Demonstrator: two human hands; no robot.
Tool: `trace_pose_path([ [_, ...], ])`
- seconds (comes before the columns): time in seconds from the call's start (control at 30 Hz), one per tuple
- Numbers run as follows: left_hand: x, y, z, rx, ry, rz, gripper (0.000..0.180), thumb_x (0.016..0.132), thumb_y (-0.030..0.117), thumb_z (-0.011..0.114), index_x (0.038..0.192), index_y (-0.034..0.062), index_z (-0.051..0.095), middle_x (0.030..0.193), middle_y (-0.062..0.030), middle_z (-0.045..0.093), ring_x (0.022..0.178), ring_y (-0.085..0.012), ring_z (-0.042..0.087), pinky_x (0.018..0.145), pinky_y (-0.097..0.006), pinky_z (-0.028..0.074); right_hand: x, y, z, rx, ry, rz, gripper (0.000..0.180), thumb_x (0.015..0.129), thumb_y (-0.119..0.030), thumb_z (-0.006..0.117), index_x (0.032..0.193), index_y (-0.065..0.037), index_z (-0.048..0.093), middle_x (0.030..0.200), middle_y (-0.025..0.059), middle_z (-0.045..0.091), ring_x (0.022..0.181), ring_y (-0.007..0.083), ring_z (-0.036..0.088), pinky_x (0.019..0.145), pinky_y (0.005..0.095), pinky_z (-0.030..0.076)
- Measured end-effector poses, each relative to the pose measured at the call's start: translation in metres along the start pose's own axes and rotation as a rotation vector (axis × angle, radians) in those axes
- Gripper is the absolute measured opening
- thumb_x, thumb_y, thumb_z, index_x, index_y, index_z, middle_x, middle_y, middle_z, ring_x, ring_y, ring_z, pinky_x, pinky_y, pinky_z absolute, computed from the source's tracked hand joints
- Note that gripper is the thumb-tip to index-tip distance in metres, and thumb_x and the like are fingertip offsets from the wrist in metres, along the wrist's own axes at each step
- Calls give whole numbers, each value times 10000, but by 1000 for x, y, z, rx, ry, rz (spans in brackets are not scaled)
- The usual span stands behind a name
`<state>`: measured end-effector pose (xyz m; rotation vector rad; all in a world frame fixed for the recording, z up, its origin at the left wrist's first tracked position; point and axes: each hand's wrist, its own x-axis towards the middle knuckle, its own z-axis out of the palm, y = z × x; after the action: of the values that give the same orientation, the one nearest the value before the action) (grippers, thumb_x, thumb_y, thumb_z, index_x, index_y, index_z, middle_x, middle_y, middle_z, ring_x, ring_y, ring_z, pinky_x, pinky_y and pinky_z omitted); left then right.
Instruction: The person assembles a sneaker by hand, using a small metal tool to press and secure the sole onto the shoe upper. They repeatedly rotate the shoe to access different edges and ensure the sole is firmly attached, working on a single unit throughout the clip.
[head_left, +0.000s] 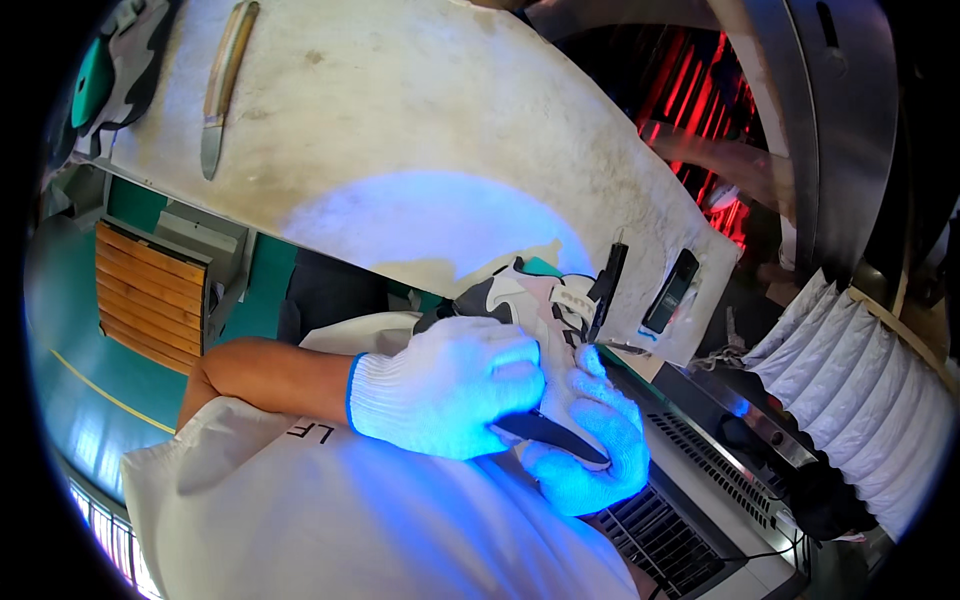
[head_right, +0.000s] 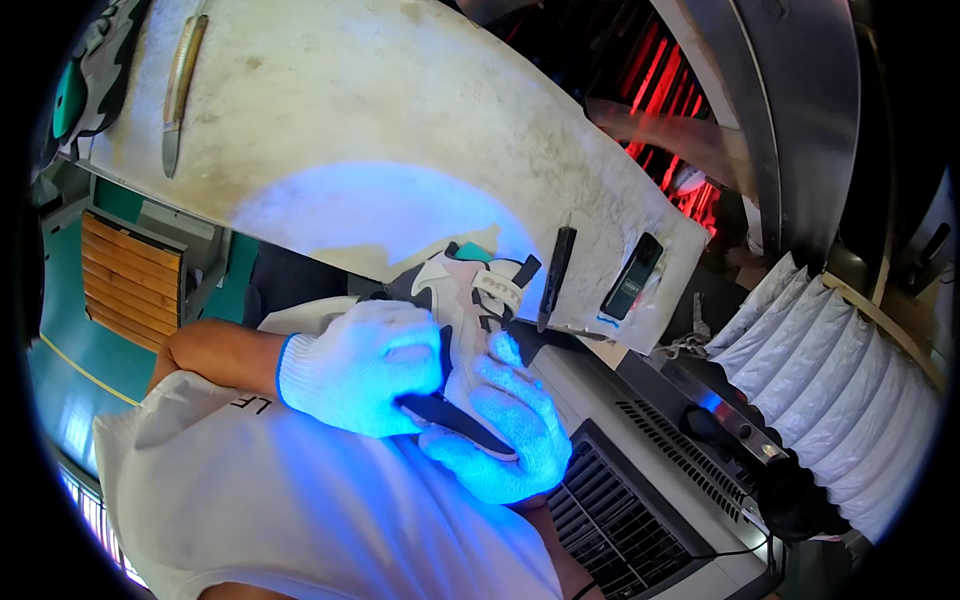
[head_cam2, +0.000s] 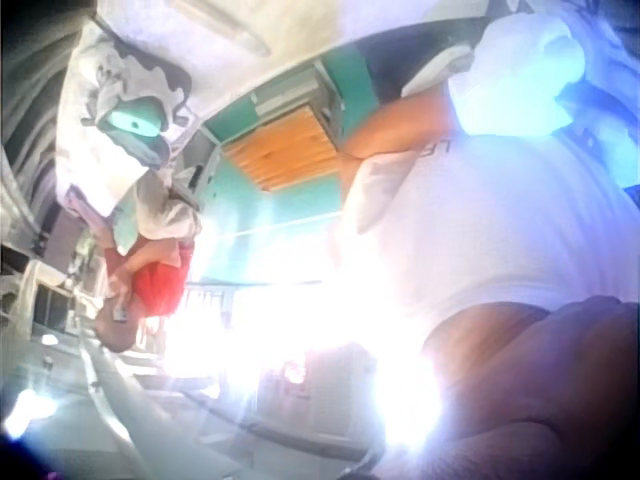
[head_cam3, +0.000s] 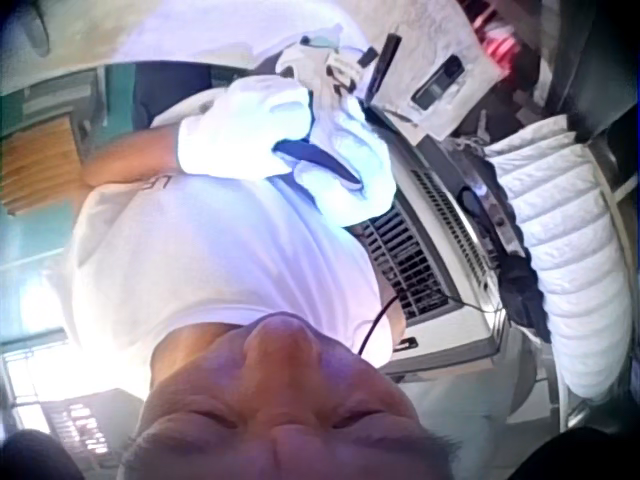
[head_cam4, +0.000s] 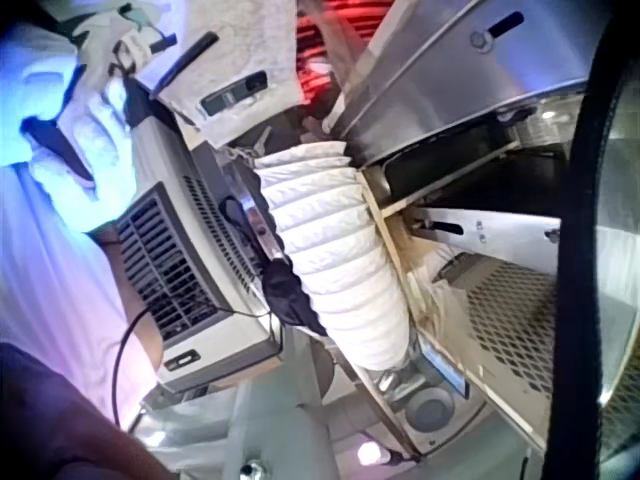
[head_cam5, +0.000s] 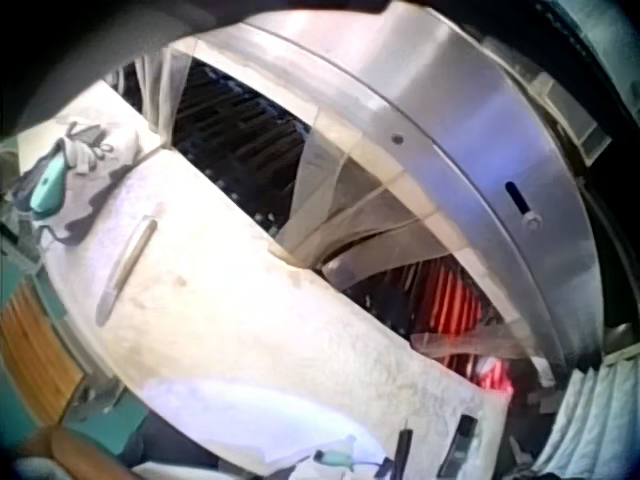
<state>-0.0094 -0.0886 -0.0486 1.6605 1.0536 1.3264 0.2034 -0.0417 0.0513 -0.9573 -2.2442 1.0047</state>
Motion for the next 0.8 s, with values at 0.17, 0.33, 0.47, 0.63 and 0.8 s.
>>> trace_pose_path([
  [0.17,24,-13,-9,-40,-7,189,364,692,359,903,899,140,698,934,-55,593,789,-280,652,628,-422,552,-6,27,-2,103,64,18,734,717,-374,1066,1274,-17,748,1285,273,776,1239,455,760,1155,604,562],
  [0.33,54,-18,9,-251,19,5,418,713,336,949,964,121,694,966,-54,637,812,-288,697,646,-426,582,-36,73,-4,206,148,77,739,707,-381,1068,1271,-20,756,1290,251,779,1227,440,763,1130,581,573],
  [0.47,76,-8,18,-161,-184,-105,465,738,294,931,1072,98,673,1043,-102,659,874,-323,734,708,-440,606,-69,109,7,258,272,156,743,699,-386,1070,1269,-21,763,1293,233,781,1218,429,766,1109,562,582],
  [0.63,87,2,39,313,-413,-91,742,690,257,955,1321,95,599,1154,-125,649,947,-344,744,754,-447,626,-73,159,5,264,244,102,749,688,-393,1072,1266,-23,771,1297,210,785,1206,414,769,1084,538,593],
  [0.8,83,13,40,292,-465,-191,762,742,-9,893,1428,70,573,1285,-174,653,996,-394,722,808,-448,632,-48,147,-10,-115,124,-160,626,785,-173,963,1365,-82,746,1379,153,729,1337,435,683,1094,528,581],
])
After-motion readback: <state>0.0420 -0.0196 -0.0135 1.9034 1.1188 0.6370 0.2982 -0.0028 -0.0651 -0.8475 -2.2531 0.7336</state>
